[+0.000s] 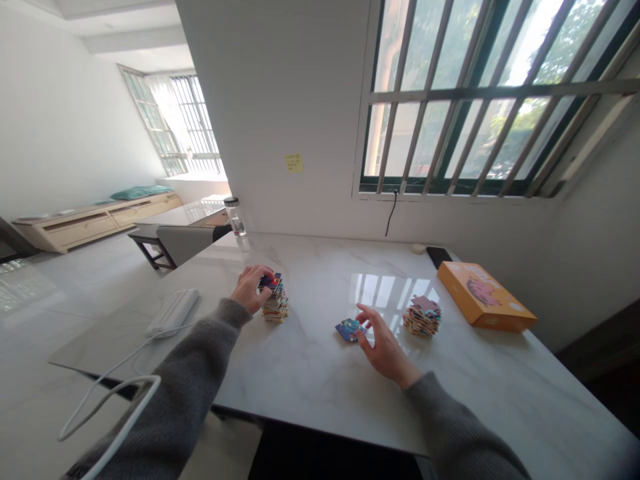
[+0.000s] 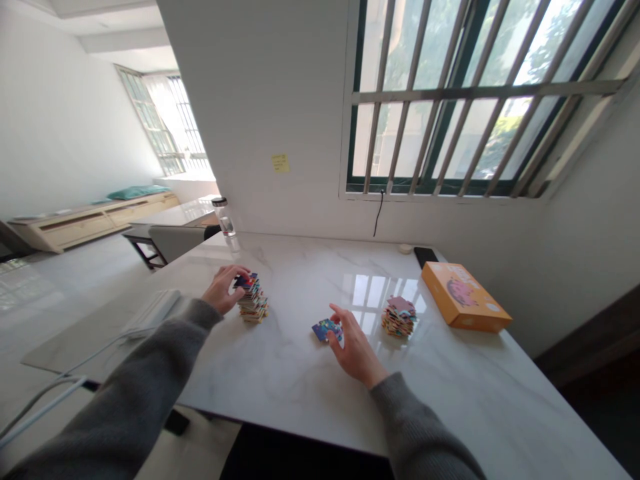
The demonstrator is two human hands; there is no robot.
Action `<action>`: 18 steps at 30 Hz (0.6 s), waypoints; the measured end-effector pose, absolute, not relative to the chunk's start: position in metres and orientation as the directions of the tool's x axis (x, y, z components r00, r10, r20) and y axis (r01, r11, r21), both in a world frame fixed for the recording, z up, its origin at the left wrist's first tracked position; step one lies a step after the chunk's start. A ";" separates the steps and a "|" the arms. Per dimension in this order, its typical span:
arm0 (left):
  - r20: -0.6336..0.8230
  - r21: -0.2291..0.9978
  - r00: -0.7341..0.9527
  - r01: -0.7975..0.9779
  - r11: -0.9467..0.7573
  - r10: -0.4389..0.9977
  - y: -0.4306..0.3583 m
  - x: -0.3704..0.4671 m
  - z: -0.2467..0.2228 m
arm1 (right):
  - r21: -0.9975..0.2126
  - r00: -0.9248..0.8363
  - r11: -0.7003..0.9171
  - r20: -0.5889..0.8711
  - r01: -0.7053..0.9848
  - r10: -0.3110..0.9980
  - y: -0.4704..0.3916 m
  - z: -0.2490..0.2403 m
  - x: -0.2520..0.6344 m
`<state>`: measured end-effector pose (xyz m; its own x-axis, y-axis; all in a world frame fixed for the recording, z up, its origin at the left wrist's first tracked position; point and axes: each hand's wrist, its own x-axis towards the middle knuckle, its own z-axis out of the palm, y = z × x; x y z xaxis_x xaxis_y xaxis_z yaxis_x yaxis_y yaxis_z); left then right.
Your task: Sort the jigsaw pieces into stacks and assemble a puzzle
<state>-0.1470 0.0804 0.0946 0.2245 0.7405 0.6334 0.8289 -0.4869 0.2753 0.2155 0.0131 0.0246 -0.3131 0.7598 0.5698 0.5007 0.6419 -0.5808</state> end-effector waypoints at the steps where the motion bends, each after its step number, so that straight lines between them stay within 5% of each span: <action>1: 0.626 0.275 0.231 0.829 -0.487 0.745 0.080 -0.147 0.094 | -0.581 -0.312 0.640 0.569 0.502 0.761 0.013 0.025 0.216; 11: 0.732 0.126 0.321 0.803 -0.583 0.601 0.047 -0.107 0.101 | -0.503 -0.306 0.590 0.537 0.632 0.786 0.019 0.023 0.215; 18: 0.463 0.178 0.636 0.616 -0.768 0.618 0.034 -0.019 0.039 | -0.429 -0.404 0.587 0.446 0.686 0.799 0.014 0.018 0.211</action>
<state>-0.0188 0.0345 0.0392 0.6359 0.6176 0.4629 0.6156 -0.7676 0.1784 0.2111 0.0145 0.0183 -0.4041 0.7987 0.4457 0.6864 0.5869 -0.4294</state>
